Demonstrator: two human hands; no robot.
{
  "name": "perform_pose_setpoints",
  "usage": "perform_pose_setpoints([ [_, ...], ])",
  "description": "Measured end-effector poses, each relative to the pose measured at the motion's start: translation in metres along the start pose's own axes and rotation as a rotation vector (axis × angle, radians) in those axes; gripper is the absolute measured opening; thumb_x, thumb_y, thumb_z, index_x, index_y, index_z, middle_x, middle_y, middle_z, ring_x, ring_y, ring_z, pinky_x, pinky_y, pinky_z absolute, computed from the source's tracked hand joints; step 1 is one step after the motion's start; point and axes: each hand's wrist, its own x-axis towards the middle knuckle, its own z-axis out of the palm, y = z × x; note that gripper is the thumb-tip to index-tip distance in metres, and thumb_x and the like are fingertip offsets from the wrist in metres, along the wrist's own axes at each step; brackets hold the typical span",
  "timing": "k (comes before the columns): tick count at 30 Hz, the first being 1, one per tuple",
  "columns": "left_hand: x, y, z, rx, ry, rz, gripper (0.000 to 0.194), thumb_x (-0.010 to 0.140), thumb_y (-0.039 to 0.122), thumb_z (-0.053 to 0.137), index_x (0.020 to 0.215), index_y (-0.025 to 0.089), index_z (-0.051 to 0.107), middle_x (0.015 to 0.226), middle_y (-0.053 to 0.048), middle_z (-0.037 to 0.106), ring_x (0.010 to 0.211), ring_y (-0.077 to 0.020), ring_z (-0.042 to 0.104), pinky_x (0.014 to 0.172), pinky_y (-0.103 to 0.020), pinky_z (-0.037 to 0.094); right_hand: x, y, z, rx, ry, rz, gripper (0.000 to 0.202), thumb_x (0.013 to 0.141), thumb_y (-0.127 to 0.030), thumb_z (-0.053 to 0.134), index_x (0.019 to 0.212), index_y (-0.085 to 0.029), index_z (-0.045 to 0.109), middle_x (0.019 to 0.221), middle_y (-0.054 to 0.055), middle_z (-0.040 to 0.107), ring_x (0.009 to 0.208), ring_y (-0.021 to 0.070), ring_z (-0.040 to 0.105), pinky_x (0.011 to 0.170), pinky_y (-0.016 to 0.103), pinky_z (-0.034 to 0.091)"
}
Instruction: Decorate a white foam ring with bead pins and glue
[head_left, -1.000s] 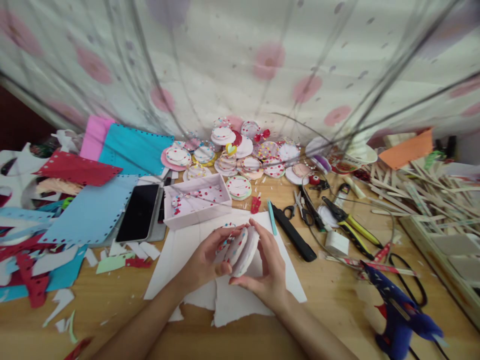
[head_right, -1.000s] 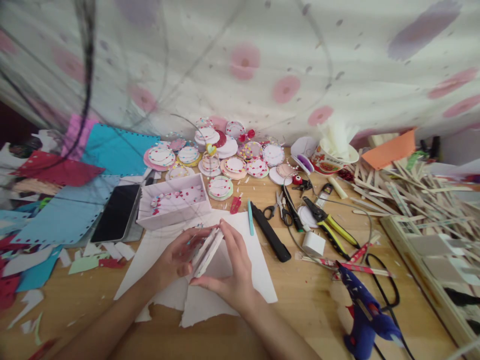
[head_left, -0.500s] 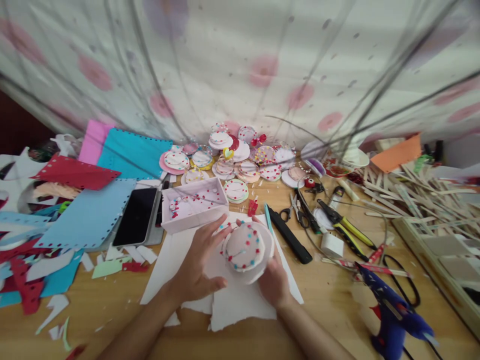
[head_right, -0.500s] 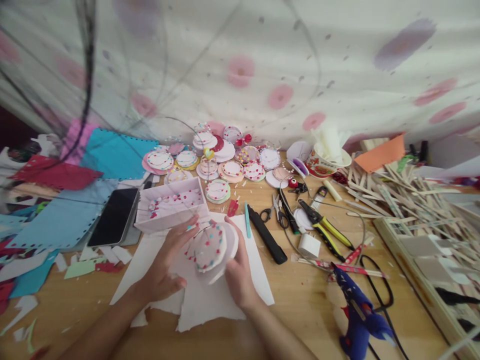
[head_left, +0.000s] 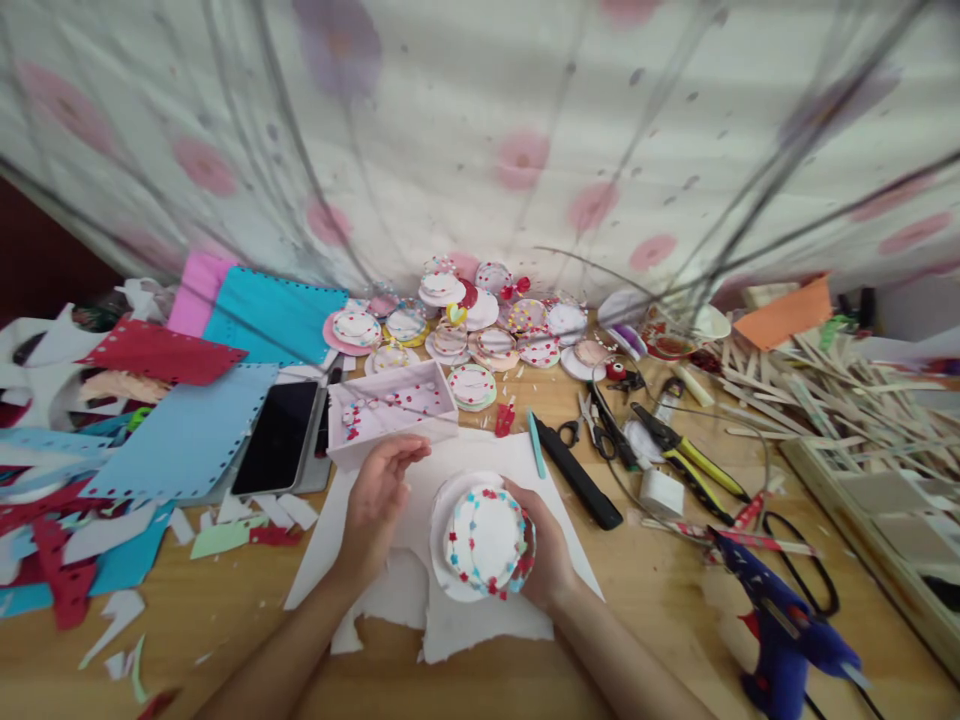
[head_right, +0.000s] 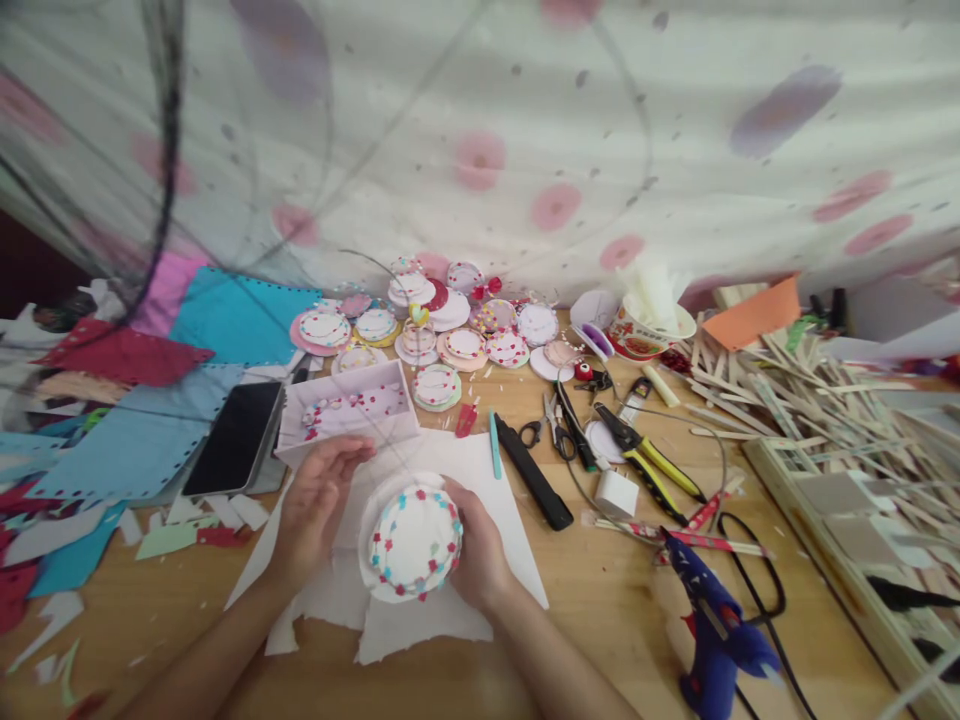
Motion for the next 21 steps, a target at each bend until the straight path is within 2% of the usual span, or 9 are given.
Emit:
perform_pose_setpoints([
  [2, -0.002, 0.005, -0.001, 0.038, -0.146, 0.01, 0.062, 0.078, 0.06, 0.061, 0.126, 0.021, 0.055, 0.127, -0.013, 0.054, 0.12, -0.0307, 0.049, 0.105, -0.042, 0.035, -0.001, 0.008, -0.001, 0.164, -0.038, 0.102, 0.03, 0.087, -0.041, 0.048, 0.09, -0.022, 0.071, 0.079, 0.003, 0.075, 0.076, 0.0266, 0.072, 0.077, 0.045, 0.057],
  [4, -0.003, 0.012, -0.002, 0.143, -0.329, -0.004, 0.086, 0.066, 0.068, 0.066, 0.135, 0.021, 0.047, 0.14, -0.015, 0.045, 0.13, -0.0363, 0.039, 0.109, -0.045, 0.03, 0.0, 0.017, -0.002, 0.216, -0.026, 0.134, 0.031, 0.088, -0.044, 0.048, 0.095, -0.023, 0.069, 0.085, 0.003, 0.075, 0.077, 0.0262, 0.072, 0.077, 0.045, 0.057],
  [6, -0.004, 0.019, -0.002, 0.287, -0.466, -0.034, 0.095, 0.06, 0.062, 0.076, 0.14, 0.023, 0.043, 0.146, -0.014, 0.038, 0.134, -0.0386, 0.032, 0.112, -0.048, 0.025, 0.001, 0.025, -0.003, 0.215, -0.01, 0.177, 0.034, 0.09, -0.045, 0.045, 0.098, -0.022, 0.069, 0.088, 0.005, 0.075, 0.081, 0.0261, 0.072, 0.081, 0.046, 0.056],
  [8, -0.003, 0.022, -0.001, 0.407, -0.52, -0.055, 0.087, 0.062, 0.048, 0.081, 0.138, 0.027, 0.045, 0.145, -0.013, 0.041, 0.134, -0.037, 0.034, 0.113, -0.048, 0.025, 0.002, 0.029, -0.003, 0.222, 0.007, 0.236, 0.037, 0.092, -0.045, 0.043, 0.102, -0.02, 0.068, 0.092, 0.006, 0.075, 0.085, 0.0259, 0.072, 0.083, 0.047, 0.055],
  [10, -0.001, 0.022, 0.0, 0.45, -0.509, -0.065, 0.076, 0.066, 0.038, 0.081, 0.134, 0.028, 0.049, 0.141, -0.011, 0.046, 0.132, -0.0346, 0.039, 0.111, -0.047, 0.028, 0.004, 0.031, -0.002, 0.267, 0.011, 0.27, 0.037, 0.092, -0.045, 0.044, 0.103, -0.018, 0.067, 0.096, 0.007, 0.074, 0.09, 0.0258, 0.071, 0.084, 0.046, 0.054],
  [12, -0.001, 0.019, 0.001, 0.439, -0.462, -0.102, 0.074, 0.067, 0.035, 0.081, 0.134, 0.029, 0.049, 0.141, -0.011, 0.046, 0.132, -0.0335, 0.039, 0.112, -0.045, 0.029, 0.005, 0.031, -0.002, 0.348, -0.01, 0.283, 0.034, 0.089, -0.044, 0.051, 0.104, -0.018, 0.067, 0.102, 0.007, 0.073, 0.095, 0.0259, 0.069, 0.086, 0.045, 0.054],
  [17, -0.014, 0.018, 0.003, 0.301, -0.324, -0.278, 0.097, 0.06, 0.037, 0.085, 0.141, 0.025, 0.034, 0.147, -0.014, 0.036, 0.131, -0.0344, 0.039, 0.107, -0.042, 0.036, 0.008, 0.025, -0.002, 0.48, -0.003, 0.332, 0.034, 0.081, -0.042, 0.063, 0.106, -0.019, 0.066, 0.111, 0.007, 0.071, 0.104, 0.0257, 0.065, 0.092, 0.042, 0.049],
  [19, -0.028, 0.02, 0.007, 0.294, -0.26, -0.353, 0.097, 0.062, 0.037, 0.083, 0.141, 0.023, 0.03, 0.141, -0.016, 0.041, 0.119, -0.0304, 0.051, 0.099, -0.039, 0.044, 0.009, 0.023, -0.001, 0.533, 0.035, 0.4, 0.035, 0.08, -0.045, 0.064, 0.104, -0.019, 0.066, 0.11, 0.007, 0.071, 0.107, 0.0256, 0.063, 0.095, 0.041, 0.047],
  [21, -0.041, 0.024, 0.011, 0.341, -0.202, -0.429, 0.08, 0.071, 0.039, 0.075, 0.136, 0.02, 0.032, 0.123, -0.014, 0.054, 0.095, -0.0226, 0.061, 0.084, -0.034, 0.051, 0.009, 0.022, -0.002, 0.579, 0.046, 0.454, 0.035, 0.08, -0.044, 0.065, 0.104, -0.02, 0.067, 0.108, 0.006, 0.071, 0.111, 0.0255, 0.061, 0.097, 0.041, 0.045],
])
